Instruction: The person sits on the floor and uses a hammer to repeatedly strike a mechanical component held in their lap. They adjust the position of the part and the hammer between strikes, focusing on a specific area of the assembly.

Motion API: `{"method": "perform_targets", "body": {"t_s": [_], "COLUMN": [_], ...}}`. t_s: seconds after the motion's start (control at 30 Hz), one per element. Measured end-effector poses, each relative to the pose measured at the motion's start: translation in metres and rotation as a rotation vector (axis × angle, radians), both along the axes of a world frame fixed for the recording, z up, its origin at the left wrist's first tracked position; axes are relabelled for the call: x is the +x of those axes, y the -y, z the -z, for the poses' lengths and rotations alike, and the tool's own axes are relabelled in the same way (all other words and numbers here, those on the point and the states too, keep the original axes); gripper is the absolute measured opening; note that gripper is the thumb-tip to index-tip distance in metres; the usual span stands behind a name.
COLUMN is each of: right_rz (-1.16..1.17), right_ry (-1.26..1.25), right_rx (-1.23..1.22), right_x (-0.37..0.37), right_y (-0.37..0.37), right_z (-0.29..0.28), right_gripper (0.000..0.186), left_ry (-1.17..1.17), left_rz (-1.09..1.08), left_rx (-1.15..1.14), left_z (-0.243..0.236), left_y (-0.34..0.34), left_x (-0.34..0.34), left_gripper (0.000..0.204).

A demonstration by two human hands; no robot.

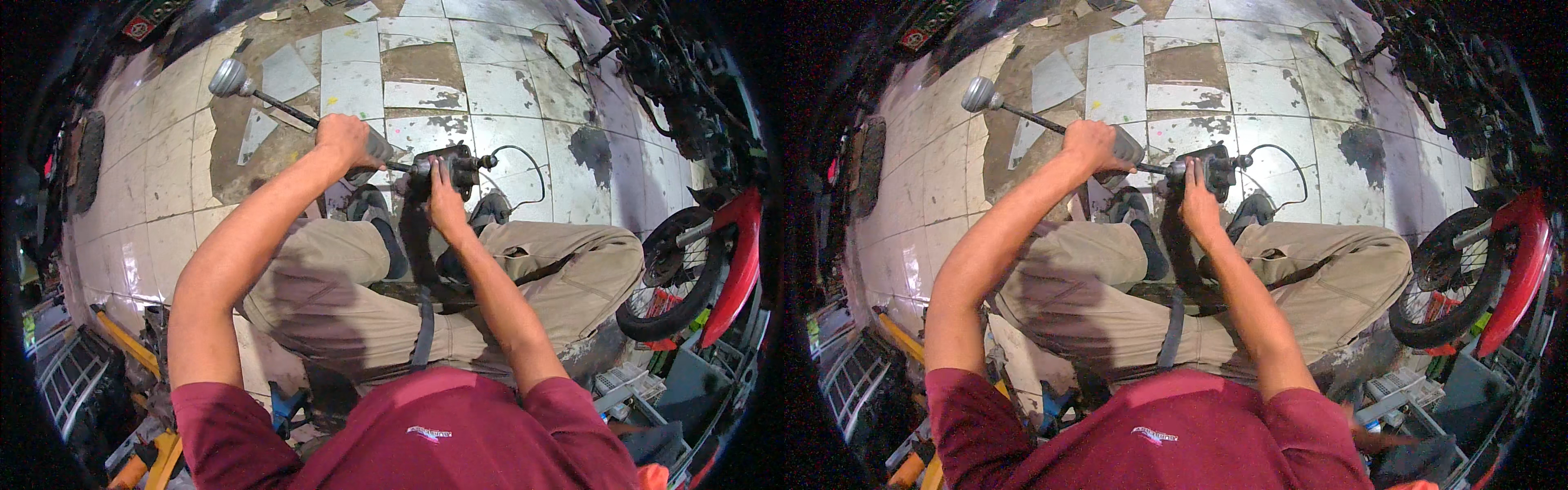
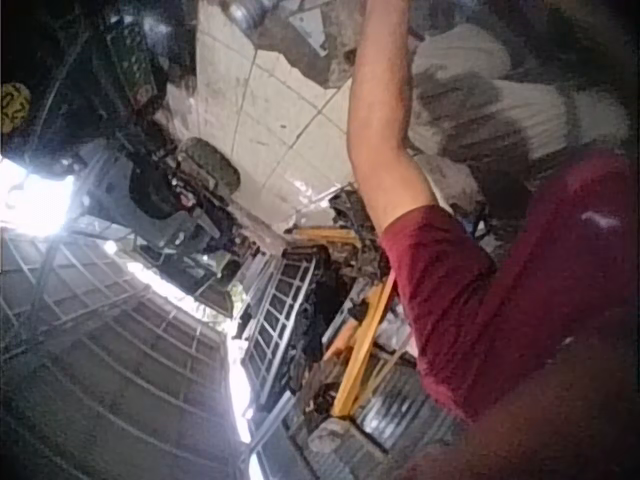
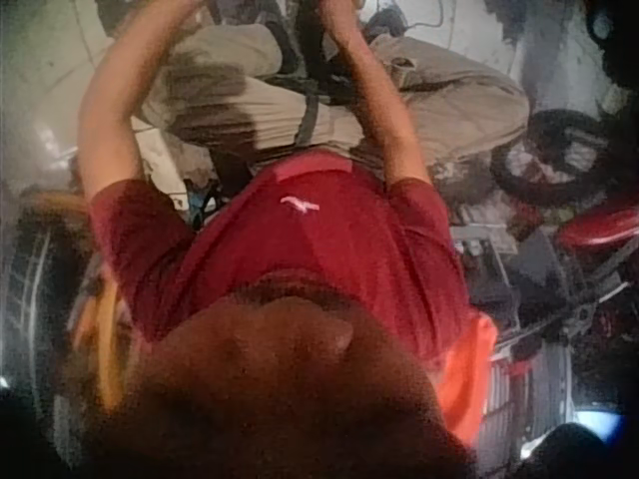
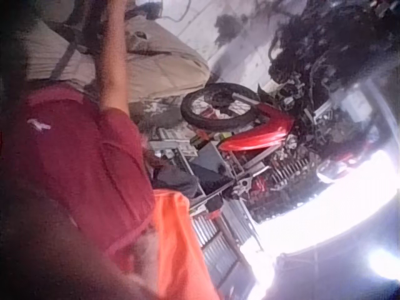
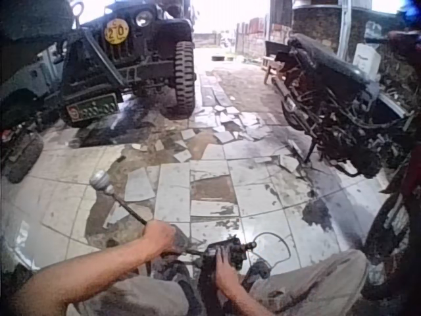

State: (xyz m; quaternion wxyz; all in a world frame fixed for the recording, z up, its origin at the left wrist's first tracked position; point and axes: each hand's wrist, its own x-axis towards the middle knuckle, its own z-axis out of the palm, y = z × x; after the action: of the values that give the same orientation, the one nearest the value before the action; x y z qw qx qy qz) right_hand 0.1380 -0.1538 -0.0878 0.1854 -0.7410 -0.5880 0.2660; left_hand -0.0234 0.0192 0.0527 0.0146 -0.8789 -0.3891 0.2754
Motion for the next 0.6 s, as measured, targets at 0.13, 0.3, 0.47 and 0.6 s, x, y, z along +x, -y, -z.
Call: {"method": "perform_targets", "body": {"t_s": [0.13,0.3,0.47,0.6], "right_rz": [-0.038,-0.062,-0.061,-0.06], "right_ry": [-0.022,0.032,0.004,0.111], "right_rx": [-0.046,0.0,-0.123,-0.09], "right_x": [-0.001,0.018,0.0,0.019], "right_y": [-0.006,-0.025,0.003,-0.021], "right_z": [-0.003,0.042,-0.013,0.027], "right_gripper": [0.093,0.101,0.105,0.103], "left_ry": [0.029,0.086,-0.008,0.004], "left_rz": [-0.003,0.022,-0.055,-0.058], "left_rx": [0.001,0.017,-0.009,-0.032], "left_z": [-0.003,-0.005,-0.011,-0.009], "left_y": [-0.001,0.001,0.005,0.0], "left_x": [-0.002,0.007,0.001,0.015], "left_gripper": [0.079,0.079,0.078,0.078]}}
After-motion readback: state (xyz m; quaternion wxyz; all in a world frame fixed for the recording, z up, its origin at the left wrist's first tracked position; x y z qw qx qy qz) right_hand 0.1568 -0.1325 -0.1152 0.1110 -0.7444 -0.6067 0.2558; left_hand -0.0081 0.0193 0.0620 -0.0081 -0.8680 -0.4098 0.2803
